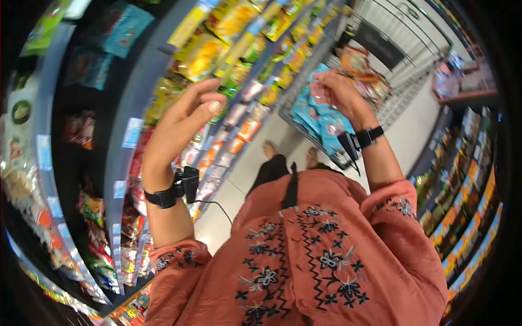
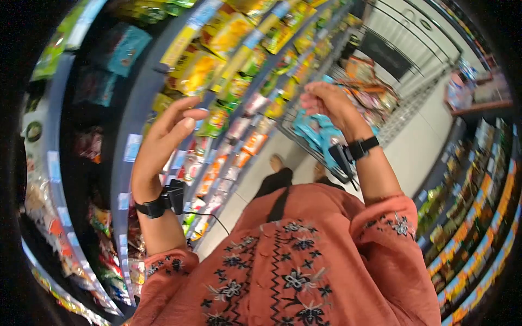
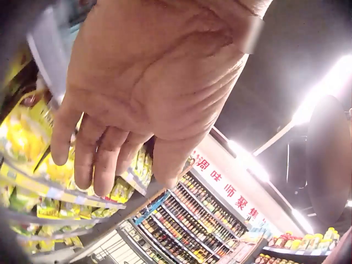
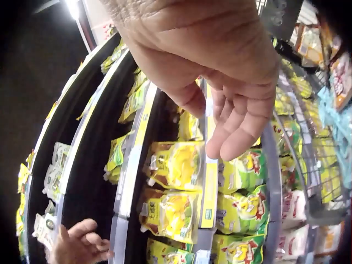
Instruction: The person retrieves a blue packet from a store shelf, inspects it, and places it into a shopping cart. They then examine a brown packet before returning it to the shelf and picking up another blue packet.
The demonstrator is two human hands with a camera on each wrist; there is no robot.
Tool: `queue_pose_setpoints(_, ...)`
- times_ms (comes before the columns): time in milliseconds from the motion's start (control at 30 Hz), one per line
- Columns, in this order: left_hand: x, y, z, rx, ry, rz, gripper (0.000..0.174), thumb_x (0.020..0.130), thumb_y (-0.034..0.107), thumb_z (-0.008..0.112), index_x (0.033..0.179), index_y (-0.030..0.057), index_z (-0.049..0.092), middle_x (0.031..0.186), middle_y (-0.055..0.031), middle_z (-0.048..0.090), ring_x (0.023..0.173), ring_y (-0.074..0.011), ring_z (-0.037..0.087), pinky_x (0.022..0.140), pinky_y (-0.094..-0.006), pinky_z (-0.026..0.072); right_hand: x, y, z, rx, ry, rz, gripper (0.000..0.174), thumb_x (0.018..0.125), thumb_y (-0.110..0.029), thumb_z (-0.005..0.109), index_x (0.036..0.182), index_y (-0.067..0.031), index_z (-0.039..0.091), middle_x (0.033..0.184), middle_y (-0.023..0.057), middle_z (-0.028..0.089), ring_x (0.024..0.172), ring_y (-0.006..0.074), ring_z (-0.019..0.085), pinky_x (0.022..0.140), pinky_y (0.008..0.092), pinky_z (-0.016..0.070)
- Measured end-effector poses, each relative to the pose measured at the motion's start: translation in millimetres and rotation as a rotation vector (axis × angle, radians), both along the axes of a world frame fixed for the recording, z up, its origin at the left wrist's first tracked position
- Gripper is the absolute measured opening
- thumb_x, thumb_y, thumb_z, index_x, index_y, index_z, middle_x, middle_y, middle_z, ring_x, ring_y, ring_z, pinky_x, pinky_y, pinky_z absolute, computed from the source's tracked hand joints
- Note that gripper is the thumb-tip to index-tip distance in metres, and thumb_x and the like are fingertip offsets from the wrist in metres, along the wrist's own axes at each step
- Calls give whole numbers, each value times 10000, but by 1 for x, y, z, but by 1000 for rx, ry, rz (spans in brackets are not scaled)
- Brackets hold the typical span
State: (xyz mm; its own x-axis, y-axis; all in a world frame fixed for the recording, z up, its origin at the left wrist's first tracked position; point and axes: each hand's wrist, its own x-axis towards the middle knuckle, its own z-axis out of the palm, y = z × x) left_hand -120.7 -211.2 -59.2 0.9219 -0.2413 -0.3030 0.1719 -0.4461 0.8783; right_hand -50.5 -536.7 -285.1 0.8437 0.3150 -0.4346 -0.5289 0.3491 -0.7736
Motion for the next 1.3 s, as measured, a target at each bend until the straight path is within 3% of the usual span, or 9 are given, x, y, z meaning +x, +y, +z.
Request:
queue_pose_setpoints(267,-24,-59,-162,-117,223,-57,469,974,296,587,1314,-17,507,954,-92,680,935,-151,629,874,-290,467,-22,-79,-37,-429,-58,-74,159,954,-176,534,996,-38,600,857,62,656,741,129,658,613,263,551)
queue_pose_setpoints(400,-40,-63,-184,-131,344,-29,505,962,342,589,1308,-18,514,929,-99,686,933,-159,641,858,-284,460,-29,-76,-82,-870,123,179,319,887,-251,628,1105,-19,623,973,136,690,854,218,694,737,330,572)
queue_pose_setpoints(500,-46,-61,-186,-88,366,21,478,968,326,585,1293,-20,527,970,-108,692,956,-164,645,880,-287,458,-40,-82,-161,-1360,-320,547,511,797,-269,736,1236,-46,599,1041,146,705,894,296,700,767,378,570)
queue_pose_setpoints(600,-53,-56,-188,-81,362,68,470,974,322,582,1290,-21,529,1008,-108,691,977,-168,646,886,-294,460,-59,-88,-218,-1274,-100,481,646,794,-238,705,1375,-26,519,1217,258,627,1141,364,618,985,404,484)
queue_pose_setpoints(733,-61,-45,-193,-84,379,68,513,980,365,565,1325,-12,516,1038,-111,688,987,-169,630,875,-295,472,-64,-85,-219,-1328,113,781,627,731,-397,732,1146,65,649,1049,252,693,979,342,688,825,391,539)
queue_pose_setpoints(867,-67,-38,-193,-100,385,142,467,974,325,579,1304,-1,530,1032,-104,686,992,-166,635,870,-295,465,-73,-85,-236,-1348,208,777,415,759,-265,622,956,94,691,982,287,688,918,340,698,780,399,544)
queue_pose_setpoints(1133,-71,-30,-189,-100,346,113,448,968,301,567,1311,15,528,1044,-84,673,1019,-163,626,883,-296,474,-69,-86,-252,-1267,202,581,632,839,-512,659,1033,89,673,1034,288,675,1002,327,674,877,404,516)
queue_pose_setpoints(1267,-72,-26,-219,-202,264,112,421,962,329,587,1249,21,562,1057,-32,639,959,-122,605,814,-280,492,-51,-87,-191,-1305,-415,887,441,937,-536,520,1153,-193,694,1048,175,705,987,310,666,921,415,481)
queue_pose_setpoints(1300,-69,-27,-211,-188,295,101,441,963,350,593,1253,19,556,1044,-31,641,938,-118,604,817,-283,492,-54,-103,-222,-1373,-891,824,429,903,-490,582,1116,-138,705,995,180,711,935,325,677,857,430,504)
